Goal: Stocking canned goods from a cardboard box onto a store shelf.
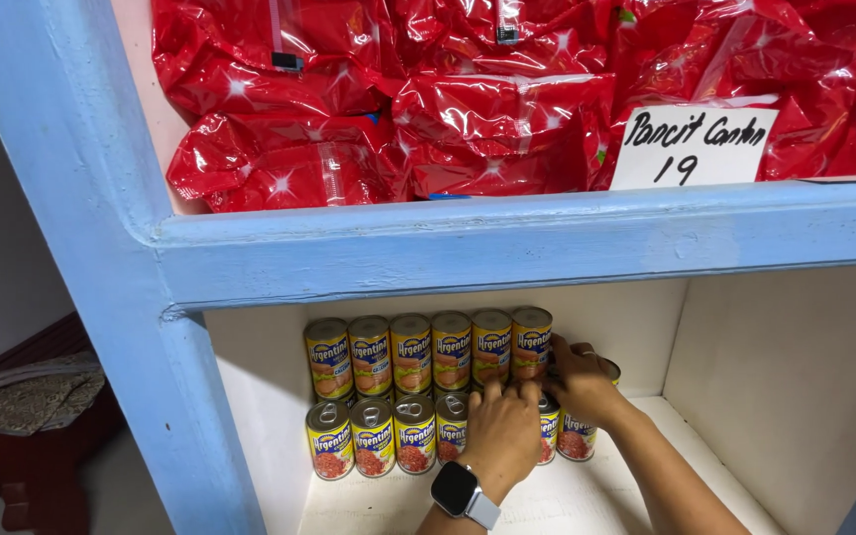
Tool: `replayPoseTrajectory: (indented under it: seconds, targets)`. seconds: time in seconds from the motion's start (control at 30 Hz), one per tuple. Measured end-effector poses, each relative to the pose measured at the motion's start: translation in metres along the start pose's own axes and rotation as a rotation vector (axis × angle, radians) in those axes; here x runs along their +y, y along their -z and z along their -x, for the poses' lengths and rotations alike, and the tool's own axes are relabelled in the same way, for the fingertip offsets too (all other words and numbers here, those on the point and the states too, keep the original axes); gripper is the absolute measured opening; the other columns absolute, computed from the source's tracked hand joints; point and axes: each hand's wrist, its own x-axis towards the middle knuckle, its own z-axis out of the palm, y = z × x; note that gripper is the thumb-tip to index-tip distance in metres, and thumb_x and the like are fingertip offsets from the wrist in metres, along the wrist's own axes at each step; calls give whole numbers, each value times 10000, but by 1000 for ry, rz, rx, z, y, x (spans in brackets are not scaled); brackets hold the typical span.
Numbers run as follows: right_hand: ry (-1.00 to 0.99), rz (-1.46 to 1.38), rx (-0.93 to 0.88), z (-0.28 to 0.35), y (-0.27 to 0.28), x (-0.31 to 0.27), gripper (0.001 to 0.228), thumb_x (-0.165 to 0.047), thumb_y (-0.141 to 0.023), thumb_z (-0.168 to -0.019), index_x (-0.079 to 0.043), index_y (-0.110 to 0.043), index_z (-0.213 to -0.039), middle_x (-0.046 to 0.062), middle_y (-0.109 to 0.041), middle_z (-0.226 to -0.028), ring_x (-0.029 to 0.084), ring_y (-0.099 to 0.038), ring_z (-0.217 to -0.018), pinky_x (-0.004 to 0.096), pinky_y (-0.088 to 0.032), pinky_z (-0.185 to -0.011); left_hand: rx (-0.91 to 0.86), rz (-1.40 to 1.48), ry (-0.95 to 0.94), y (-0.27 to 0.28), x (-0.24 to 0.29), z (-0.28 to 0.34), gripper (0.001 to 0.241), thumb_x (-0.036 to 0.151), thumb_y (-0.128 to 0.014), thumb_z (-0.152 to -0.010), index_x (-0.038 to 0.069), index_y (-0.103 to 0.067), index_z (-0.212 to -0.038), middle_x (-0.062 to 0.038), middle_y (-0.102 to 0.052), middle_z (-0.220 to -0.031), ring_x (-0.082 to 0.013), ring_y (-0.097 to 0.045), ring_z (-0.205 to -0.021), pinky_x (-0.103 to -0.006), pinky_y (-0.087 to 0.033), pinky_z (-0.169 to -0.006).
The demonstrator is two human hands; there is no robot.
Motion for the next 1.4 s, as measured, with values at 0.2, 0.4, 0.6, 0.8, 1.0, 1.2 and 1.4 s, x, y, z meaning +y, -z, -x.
replayPoseTrajectory:
  seconds: [0.2,0.4,0.6,0.8,1.0,1.2,1.4]
  targets:
    - [-150,-19,-159,-6,17,-17,741,-324,-768,-807,-146,-415,-1433,135,-748,-1151,383,-579,-1195,505,-470,-1001,-62,3,18,1,-6,-4,467,-18,-542,-889,-4,-510,-1355,-233,-660,-1206,-394,-525,-1210,-544,-387,-1009]
    - [-200,-325,-124,-3,26,-18,705,-277,-734,-840,-120,-447,-1465,140,-694,-1251,311,-660,-1162,428,-532,-978,-120,5,2,-4,-11,-6,449,1,-571,-853,-35,-531,-1299,-226,-651,-1247,-410,-500,-1263,-545,-365,-1071]
    - [-201,-296,-75,-3,12,-9,655,-275,-728,-852,-109,-488,-1437,131,-741,-1198,295,-623,-1185,402,-529,-993,-134,-31,-4,-1,-7,-5,389,13,-560,-883,-74,-521,-1260,-247,-634,-1242,-408,-493,-1256,-563,-358,-1058]
    - [-205,-178,-93,-1,11,-10,637,-344,-714,-889,-108,-489,-1436,95,-735,-1209,318,-581,-1197,419,-487,-1023,-136,15,26,5,-3,-2,356,2,-528,-891,-36,-544,-1245,-206,-646,-1251,-365,-519,-1225,-503,-391,-1046]
    - [-172,-169,-75,0,9,-7,643,-350,-693,-894,-110,-476,-1450,101,-738,-1200,313,-585,-1199,418,-494,-1014,-137,-14,19,1,-4,-4,399,-11,-547,-873,-44,-530,-1271,-217,-640,-1243,-375,-497,-1238,-530,-361,-1059]
    - [-126,-144,-62,0,6,-4,641,-337,-688,-897,-110,-468,-1455,114,-718,-1239,341,-570,-1197,435,-481,-1013,-147,-27,21,6,-1,0,383,-3,-535,-896,-62,-525,-1274,-219,-637,-1251,-366,-516,-1217,-503,-398,-1038]
    - [-143,-132,-87,1,7,-2,648,-331,-680,-903,-120,-462,-1475,147,-719,-1194,341,-583,-1188,436,-498,-999,-139,-17,27,3,-2,-2,422,-7,-543,-883,-70,-511,-1299,-217,-625,-1269,-365,-507,-1221,-503,-395,-1042]
